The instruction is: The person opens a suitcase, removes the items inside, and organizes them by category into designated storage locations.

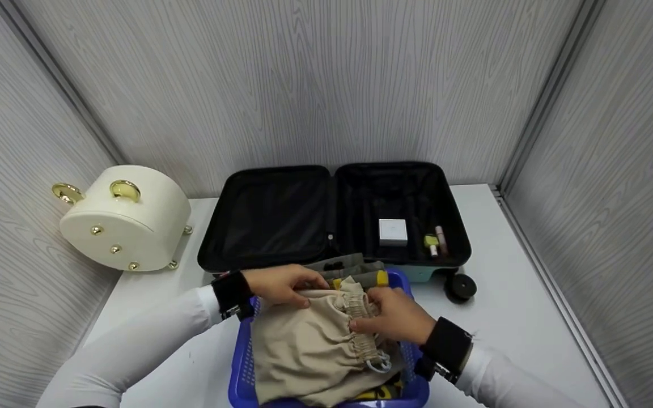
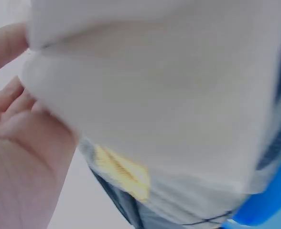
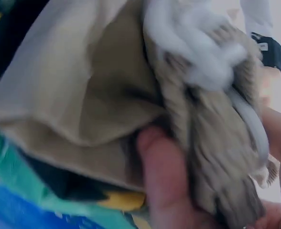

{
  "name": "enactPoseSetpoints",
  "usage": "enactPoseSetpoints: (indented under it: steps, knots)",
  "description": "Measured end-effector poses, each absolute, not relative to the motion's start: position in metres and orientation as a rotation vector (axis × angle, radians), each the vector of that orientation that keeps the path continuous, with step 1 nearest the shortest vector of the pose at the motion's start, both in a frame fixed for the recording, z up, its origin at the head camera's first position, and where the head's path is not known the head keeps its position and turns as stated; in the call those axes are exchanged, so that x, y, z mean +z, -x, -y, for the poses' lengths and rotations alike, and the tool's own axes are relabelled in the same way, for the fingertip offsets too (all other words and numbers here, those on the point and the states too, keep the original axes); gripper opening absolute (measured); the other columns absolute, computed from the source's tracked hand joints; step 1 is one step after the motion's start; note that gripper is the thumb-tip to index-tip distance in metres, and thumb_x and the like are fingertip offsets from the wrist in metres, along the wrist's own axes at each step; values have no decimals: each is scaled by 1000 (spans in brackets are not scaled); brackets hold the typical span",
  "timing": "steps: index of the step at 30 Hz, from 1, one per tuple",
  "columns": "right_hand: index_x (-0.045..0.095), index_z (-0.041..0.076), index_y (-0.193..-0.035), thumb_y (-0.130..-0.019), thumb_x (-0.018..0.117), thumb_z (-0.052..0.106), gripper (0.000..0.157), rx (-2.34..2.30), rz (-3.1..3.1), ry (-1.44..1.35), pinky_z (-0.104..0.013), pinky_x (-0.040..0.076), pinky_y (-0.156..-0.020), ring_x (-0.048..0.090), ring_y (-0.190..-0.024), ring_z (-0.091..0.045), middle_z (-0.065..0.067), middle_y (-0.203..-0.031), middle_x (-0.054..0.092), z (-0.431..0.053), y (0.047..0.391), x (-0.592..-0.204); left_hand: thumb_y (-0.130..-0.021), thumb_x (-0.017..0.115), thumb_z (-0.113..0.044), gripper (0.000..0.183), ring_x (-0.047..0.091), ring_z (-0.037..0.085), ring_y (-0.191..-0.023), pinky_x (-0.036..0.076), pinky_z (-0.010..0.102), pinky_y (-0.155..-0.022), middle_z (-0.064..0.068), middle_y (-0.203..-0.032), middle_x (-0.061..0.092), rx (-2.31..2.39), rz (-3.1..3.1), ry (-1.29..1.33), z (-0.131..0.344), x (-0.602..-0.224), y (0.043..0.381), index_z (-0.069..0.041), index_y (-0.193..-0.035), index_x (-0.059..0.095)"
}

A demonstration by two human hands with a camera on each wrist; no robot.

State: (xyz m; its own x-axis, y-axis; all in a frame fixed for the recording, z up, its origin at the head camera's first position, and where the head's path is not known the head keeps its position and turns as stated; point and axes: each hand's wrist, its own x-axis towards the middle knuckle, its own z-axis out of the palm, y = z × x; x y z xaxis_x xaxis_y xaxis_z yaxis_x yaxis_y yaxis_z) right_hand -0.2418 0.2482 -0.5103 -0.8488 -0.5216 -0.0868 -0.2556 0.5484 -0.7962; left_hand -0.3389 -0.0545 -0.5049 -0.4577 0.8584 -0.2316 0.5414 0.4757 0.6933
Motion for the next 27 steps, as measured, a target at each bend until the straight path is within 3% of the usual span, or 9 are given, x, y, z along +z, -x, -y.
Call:
enactPoseSetpoints:
  steps: [4,8,17,22,25,27]
  knots:
    - [67,19,-89,-90,88,48,36,-955,-2661,654,-23,41,-56,49,-60,-1,12,-71,56,-245,242,-515,-95,78,-8,34,62,9,-97,50,22,-89,5,-116,77,659,-2307,-1153,53,-515,334,-9,-129,76]
    - [68,19,-92,-86,91,48,37,-809,-2730,692,-24,37,-53,47,-57,-1,13,-67,54,-240,242,-521,-95,80,-12,21,55,8,-84,45,23,-77,0,-98,72,538,-2444,-1141,47,-521,326,-9,-116,77]
    - [62,20,-94,-87,90,49,41,-626,-2803,763,-26,38,-54,48,-58,-1,13,-69,55,-237,236,-533,-98,78,-15,20,72,19,-103,59,34,-91,6,-111,78,409,-2637,-1100,43,-527,306,-8,-116,75]
    - [67,20,-102,-89,83,62,47,-682,-2752,737,-26,38,-53,48,-56,-1,14,-67,55,-245,240,-529,-99,80,-25,19,66,13,-91,55,30,-82,4,-104,75,632,-2631,-1045,57,-523,305,-10,-110,75]
    - [63,21,-90,-92,80,64,46,-752,-2724,744,-24,34,-53,42,-54,-1,15,-65,48,-252,245,-524,-101,77,-27,18,63,11,-84,53,29,-77,4,-97,75,846,-2635,-1006,72,-520,309,-9,-103,77]
    - [64,22,-83,-95,78,60,42,-818,-2724,777,-23,36,-54,44,-55,1,16,-65,51,-258,250,-519,-104,74,-25,18,63,10,-82,54,29,-76,5,-95,75,977,-2654,-962,83,-517,311,-8,-103,77]
